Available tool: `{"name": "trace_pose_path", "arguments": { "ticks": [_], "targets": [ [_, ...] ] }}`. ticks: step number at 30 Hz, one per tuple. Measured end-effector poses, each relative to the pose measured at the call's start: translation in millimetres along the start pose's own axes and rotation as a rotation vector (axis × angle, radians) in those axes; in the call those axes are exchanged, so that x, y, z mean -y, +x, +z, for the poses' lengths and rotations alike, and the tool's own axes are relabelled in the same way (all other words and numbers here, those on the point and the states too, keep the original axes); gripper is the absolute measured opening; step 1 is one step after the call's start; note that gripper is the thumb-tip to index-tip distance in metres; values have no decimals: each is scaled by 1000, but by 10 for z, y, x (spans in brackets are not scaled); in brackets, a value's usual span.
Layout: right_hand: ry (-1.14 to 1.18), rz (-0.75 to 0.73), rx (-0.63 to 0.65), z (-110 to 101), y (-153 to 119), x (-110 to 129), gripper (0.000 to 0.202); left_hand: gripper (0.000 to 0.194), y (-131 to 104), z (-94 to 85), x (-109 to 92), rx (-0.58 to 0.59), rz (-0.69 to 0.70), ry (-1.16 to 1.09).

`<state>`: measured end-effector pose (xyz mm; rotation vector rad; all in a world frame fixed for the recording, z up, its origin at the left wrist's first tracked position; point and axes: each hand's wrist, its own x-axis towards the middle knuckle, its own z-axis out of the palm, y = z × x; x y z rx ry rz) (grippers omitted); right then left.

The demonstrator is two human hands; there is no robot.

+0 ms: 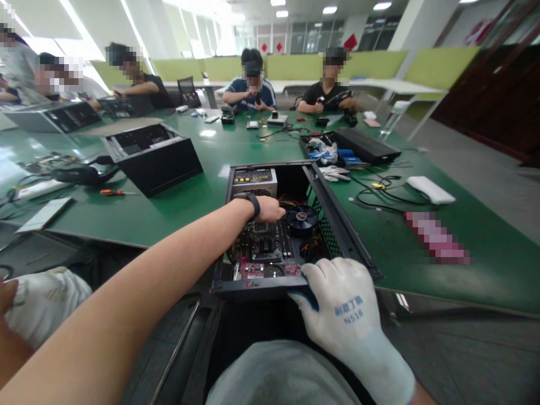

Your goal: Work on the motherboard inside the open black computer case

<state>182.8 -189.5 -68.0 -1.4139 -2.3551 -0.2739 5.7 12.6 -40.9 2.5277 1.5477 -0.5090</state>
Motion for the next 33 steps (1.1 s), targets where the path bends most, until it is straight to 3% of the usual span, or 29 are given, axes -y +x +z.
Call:
{"name": "trace_pose_path", "arguments": {
  "ticks": [2, 6, 13, 19, 24, 28, 33],
  "targets": [
    [-4, -4, -5, 17, 62, -35, 25, 55, -29, -73, 27, -60, 8, 2],
    [-38, -5, 36, 100, 375, -180, 29, 48, -128, -275, 128, -307, -24, -2],
    [-117, 8, 97, 481, 1400, -534, 39, 47, -438, -497, 348, -554, -208, -155],
    [-176, 56, 140, 835, 2387, -815, 46, 45, -562, -377, 473, -589, -236, -226],
    [-218, 103, 191, 1023, 2956, -967, 44, 41, -593, -188, 566, -596, -210, -288],
    [-241, 126, 229, 1132, 3170, -1046, 43, 39, -582, -58, 636, -640, -189, -434],
    [-264, 119, 211, 1179, 3166, -1097, 44, 37, -579, 14, 641, -641, -164, -569]
  ]
}}
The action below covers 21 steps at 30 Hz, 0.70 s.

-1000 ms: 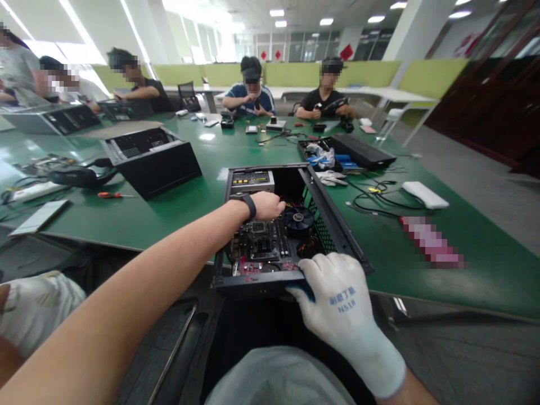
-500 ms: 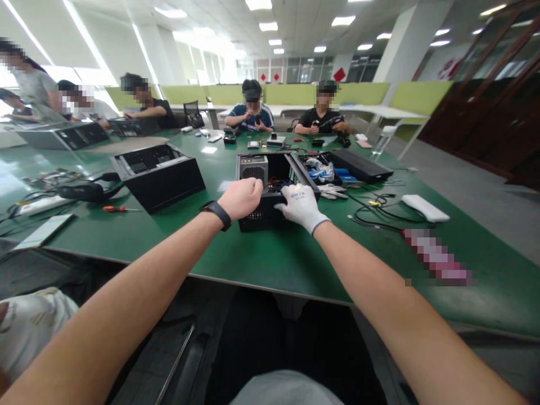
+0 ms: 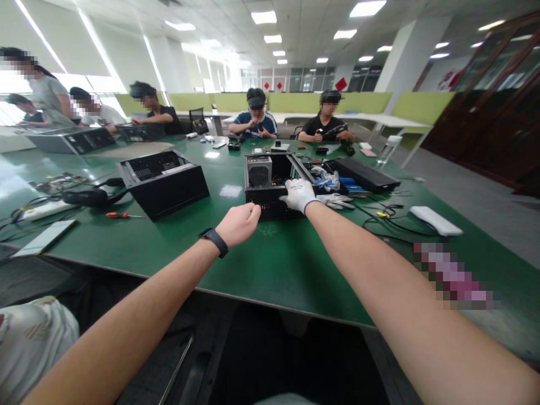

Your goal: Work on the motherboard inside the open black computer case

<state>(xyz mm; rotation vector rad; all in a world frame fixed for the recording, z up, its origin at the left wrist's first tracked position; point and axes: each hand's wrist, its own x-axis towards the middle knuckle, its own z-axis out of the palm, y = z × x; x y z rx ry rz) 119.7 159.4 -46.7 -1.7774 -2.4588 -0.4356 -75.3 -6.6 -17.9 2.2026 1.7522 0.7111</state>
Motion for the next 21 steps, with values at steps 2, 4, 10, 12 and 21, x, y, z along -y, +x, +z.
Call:
{"name": "trace_pose_path", "arguments": {
  "ticks": [2, 4, 10, 12, 21],
  "targets": [
    [-3, -11, -12, 0, -39, -9, 43, 36, -19, 2, 4, 1, 5, -25],
    [-2, -22, -18, -9, -85, -11, 43, 36, -38, -8, 16, -3, 22, -41],
    [15, -39, -29, -63, -354, 52, 43, 34, -47, -110, 29, -30, 56, -42],
    [24, -40, -37, -95, -523, 89, 44, 33, -29, -166, -20, -48, 44, -30],
    [70, -54, -107, -336, -1630, 251, 39, 26, 108, -250, -418, -33, 10, 106]
  ]
}}
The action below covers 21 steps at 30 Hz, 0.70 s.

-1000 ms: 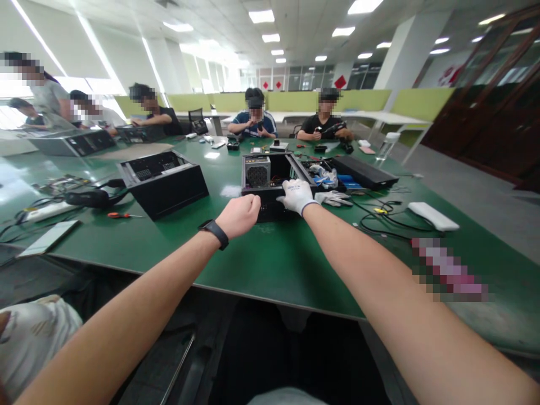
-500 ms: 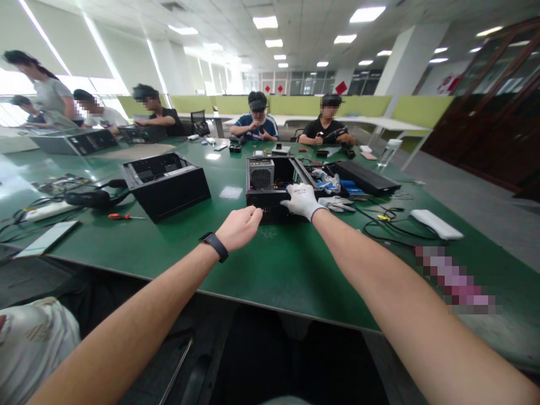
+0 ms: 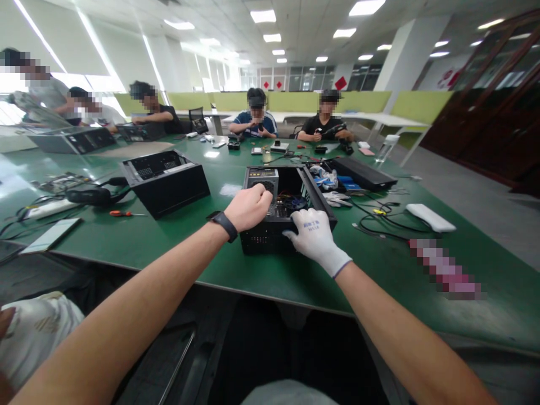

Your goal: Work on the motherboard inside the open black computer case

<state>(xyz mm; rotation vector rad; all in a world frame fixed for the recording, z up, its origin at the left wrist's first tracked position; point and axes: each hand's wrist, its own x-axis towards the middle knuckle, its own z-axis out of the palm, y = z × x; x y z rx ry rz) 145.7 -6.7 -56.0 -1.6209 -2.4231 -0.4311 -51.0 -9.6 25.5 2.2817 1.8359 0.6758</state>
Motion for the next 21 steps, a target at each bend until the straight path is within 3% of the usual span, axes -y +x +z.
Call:
{"name": "trace_pose_path", "arguments": {
  "ticks": [4, 12, 17, 21],
  "targets": [
    [21, -18, -16, -189, -509, 108, 34, 28, 80, 171, -94, 103, 11, 55],
    [143, -38, -33, -420, -1374, 240, 29, 48, 5, 496, -275, 467, 69, 344],
    [219, -59, -71, -475, -1708, 257, 27, 45, -79, 580, -355, 667, 172, 536],
    [230, -58, -51, -504, -1809, 275, 28, 37, -73, 745, -313, 716, 241, 574]
  ]
}}
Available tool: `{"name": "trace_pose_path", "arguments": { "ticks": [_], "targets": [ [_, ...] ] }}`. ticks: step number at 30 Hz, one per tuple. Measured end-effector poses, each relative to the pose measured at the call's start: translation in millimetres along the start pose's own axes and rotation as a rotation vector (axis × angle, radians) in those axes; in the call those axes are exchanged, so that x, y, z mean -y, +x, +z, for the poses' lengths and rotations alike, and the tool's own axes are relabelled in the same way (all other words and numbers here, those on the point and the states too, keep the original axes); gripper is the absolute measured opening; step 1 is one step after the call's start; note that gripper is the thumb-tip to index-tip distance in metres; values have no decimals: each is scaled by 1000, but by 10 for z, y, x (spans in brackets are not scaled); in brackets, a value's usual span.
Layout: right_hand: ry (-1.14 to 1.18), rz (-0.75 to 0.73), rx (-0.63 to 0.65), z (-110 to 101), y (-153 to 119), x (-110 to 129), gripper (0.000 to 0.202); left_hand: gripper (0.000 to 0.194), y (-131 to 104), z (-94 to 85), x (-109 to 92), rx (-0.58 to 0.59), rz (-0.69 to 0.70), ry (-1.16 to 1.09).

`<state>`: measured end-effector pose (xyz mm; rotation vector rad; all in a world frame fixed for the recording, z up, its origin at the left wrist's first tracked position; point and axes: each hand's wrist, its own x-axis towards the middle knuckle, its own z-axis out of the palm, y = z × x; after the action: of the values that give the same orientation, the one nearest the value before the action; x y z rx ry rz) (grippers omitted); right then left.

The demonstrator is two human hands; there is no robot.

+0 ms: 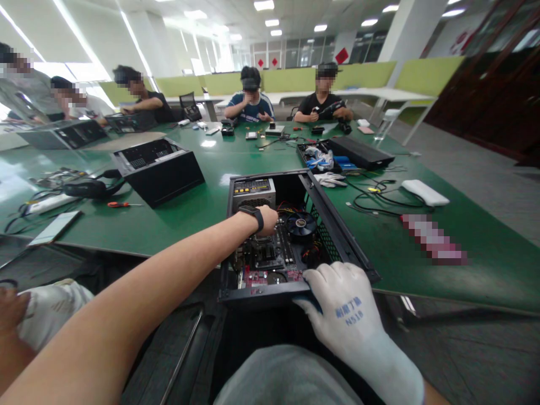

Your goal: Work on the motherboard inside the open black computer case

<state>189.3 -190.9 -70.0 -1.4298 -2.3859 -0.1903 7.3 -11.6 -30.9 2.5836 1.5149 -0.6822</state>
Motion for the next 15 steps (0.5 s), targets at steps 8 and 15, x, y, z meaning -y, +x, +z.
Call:
{"name": "trace_pose_path", "arguments": {
  "ticks": [8, 15],
  "targets": [
    [-28, -12, -21, -18, -9, 13, 26, 42, 229, 171, 50, 50, -51, 1],
    [-24, 9, 3, -20, -3, 22, 27, 52, 280, 205, 75, 70, -63, -50]
  ]
}}
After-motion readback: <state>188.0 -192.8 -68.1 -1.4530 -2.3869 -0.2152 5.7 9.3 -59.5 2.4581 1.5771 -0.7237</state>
